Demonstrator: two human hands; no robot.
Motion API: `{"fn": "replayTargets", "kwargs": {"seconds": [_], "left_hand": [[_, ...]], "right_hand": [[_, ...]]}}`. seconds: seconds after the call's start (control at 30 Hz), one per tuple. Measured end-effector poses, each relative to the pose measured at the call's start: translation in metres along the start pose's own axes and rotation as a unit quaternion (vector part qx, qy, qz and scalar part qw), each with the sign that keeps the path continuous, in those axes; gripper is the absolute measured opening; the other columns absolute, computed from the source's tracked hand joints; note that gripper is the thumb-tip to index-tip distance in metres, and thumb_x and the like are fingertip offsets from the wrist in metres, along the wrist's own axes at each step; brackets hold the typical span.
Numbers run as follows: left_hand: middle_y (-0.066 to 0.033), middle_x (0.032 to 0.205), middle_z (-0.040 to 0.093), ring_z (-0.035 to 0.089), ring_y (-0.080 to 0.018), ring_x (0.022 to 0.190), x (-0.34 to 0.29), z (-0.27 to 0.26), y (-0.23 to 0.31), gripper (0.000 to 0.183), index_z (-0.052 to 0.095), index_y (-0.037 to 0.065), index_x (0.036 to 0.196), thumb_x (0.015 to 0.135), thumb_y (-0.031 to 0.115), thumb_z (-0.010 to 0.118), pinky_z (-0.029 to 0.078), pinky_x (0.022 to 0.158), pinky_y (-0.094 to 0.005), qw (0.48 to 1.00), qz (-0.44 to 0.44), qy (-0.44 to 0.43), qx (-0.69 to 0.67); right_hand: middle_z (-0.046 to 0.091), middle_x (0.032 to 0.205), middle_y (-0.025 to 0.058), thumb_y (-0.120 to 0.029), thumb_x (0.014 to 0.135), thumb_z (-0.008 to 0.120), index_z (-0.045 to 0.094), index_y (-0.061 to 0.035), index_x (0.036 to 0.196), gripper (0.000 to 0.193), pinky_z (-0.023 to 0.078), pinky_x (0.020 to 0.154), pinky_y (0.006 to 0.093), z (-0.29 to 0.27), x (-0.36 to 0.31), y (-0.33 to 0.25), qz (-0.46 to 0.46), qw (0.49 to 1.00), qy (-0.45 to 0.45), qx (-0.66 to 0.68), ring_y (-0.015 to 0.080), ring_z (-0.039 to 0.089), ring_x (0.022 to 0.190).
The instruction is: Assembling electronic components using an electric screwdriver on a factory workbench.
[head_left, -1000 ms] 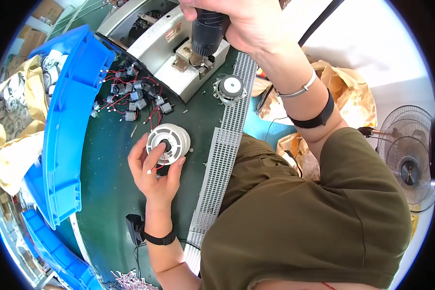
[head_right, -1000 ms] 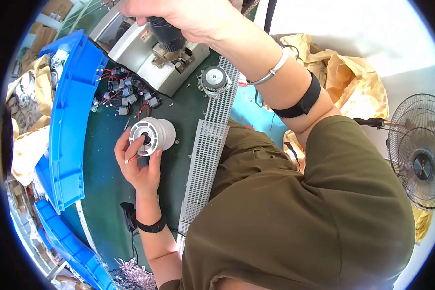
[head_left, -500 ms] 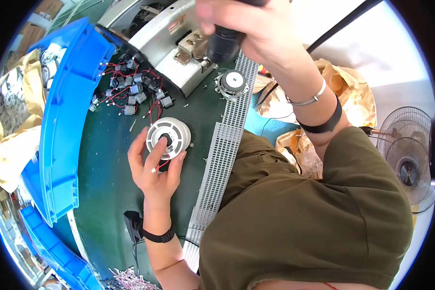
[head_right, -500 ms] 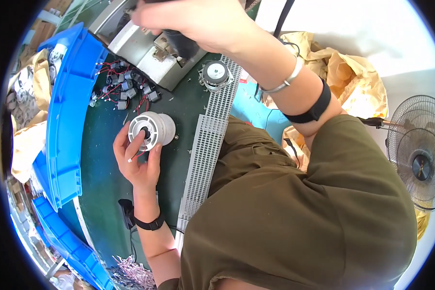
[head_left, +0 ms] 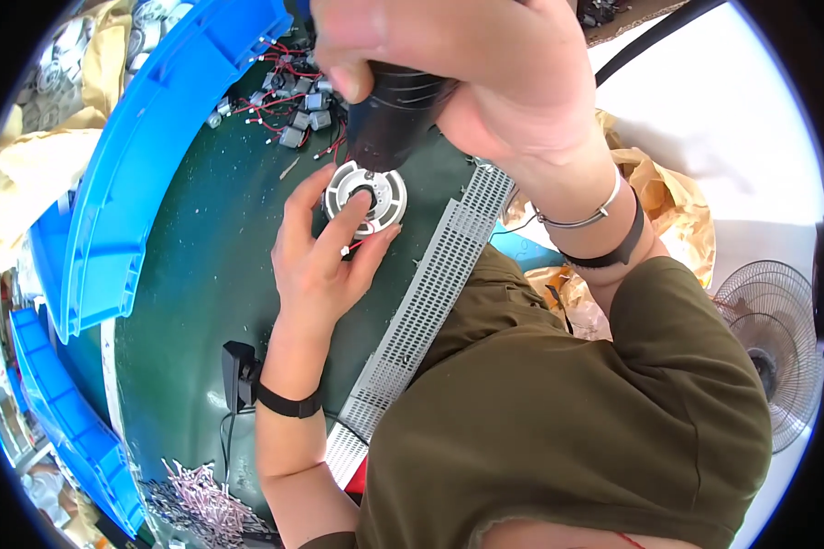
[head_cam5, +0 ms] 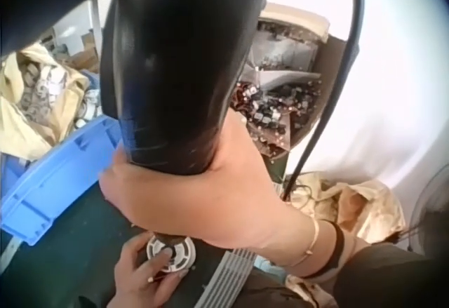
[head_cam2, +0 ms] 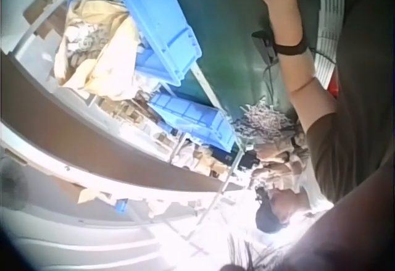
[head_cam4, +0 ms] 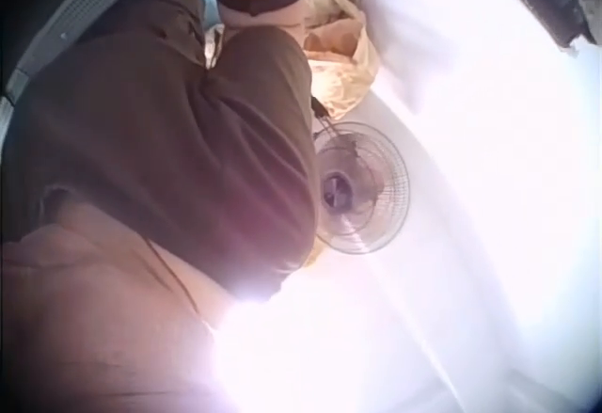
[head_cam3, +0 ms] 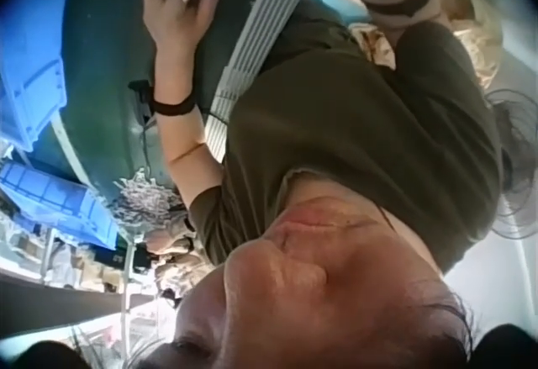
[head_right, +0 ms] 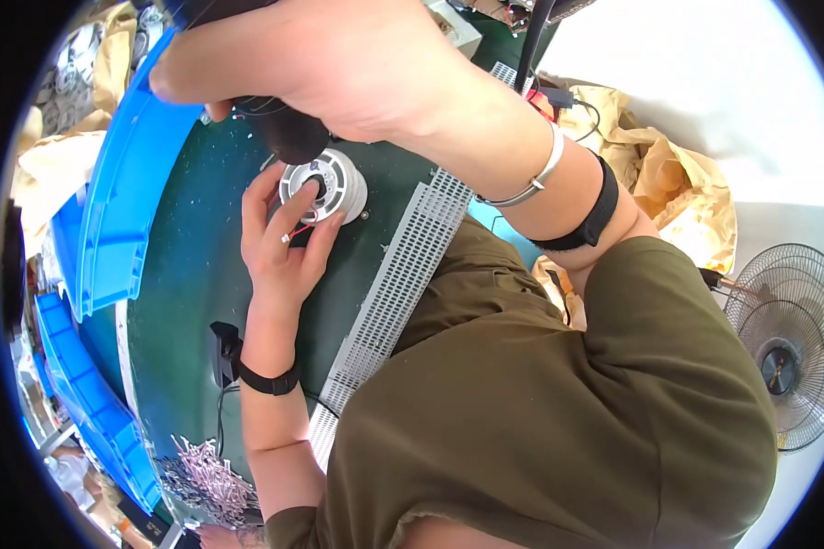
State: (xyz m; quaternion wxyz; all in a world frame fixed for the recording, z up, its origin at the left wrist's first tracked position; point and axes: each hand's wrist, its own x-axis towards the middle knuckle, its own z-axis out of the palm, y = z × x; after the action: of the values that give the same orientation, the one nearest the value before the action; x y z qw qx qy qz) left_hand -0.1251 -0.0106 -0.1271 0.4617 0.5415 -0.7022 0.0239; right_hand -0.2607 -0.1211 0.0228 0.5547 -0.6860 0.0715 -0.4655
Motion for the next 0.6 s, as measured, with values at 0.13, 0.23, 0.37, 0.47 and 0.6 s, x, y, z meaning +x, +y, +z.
{"fn": "replayTargets", "kwargs": {"seconds": [0.13,0.23,0.37,0.47,0.6], "left_hand": [[-0.0171,0.11,0.055,0.062,-0.0287,0.085,-0.001,0.001,-0.001,0.04,0.062,0.009,0.097,0.062,0.017,0.081,0.053,0.063,-0.0326,1.0,0.009,0.004,-0.005],[-0.017,0.11,0.055,0.062,-0.0288,0.086,-0.004,0.0,-0.003,0.04,0.062,0.009,0.097,0.062,0.017,0.081,0.053,0.064,-0.0325,1.0,-0.002,0.006,-0.003],[-0.017,0.11,0.055,0.061,-0.0289,0.087,0.001,0.003,0.0,0.041,0.062,0.009,0.098,0.062,0.017,0.08,0.053,0.065,-0.0326,1.0,0.004,0.005,-0.018],[-0.017,0.111,0.055,0.061,-0.0289,0.087,0.003,0.005,0.001,0.042,0.062,0.01,0.099,0.062,0.016,0.08,0.053,0.066,-0.0327,1.0,0.004,0.003,-0.024],[-0.0171,0.112,0.054,0.061,-0.0292,0.088,-0.004,0.001,-0.002,0.043,0.061,0.01,0.1,0.062,0.016,0.081,0.053,0.066,-0.0328,1.0,-0.013,0.0,-0.019]], "right_hand": [[0.055,0.064,-0.0016,0.003,0.069,0.068,0.057,-0.0029,0.071,0.013,0.039,0.054,0.0227,0.0,-0.005,0.005,0.079,0.992,0.016,0.099,0.0057,0.051,0.059],[0.056,0.064,-0.0016,0.003,0.069,0.068,0.057,-0.003,0.071,0.012,0.038,0.054,0.0222,0.002,-0.006,0.009,0.08,0.991,0.005,0.105,0.0062,0.051,0.058],[0.056,0.064,-0.0015,0.004,0.07,0.067,0.058,-0.0029,0.072,0.011,0.038,0.054,0.022,-0.003,0.001,0.003,-0.05,0.984,-0.075,-0.154,0.0069,0.051,0.057],[0.056,0.065,-0.0014,0.004,0.07,0.066,0.059,-0.0029,0.072,0.01,0.038,0.054,0.0223,-0.006,0.0,0.004,-0.06,0.983,-0.081,-0.156,0.0073,0.051,0.056],[0.057,0.065,-0.0009,0.002,0.07,0.067,0.059,-0.0027,0.073,0.01,0.038,0.053,0.0228,-0.003,-0.007,0.01,0.024,0.998,-0.046,-0.022,0.0076,0.051,0.056]]}}
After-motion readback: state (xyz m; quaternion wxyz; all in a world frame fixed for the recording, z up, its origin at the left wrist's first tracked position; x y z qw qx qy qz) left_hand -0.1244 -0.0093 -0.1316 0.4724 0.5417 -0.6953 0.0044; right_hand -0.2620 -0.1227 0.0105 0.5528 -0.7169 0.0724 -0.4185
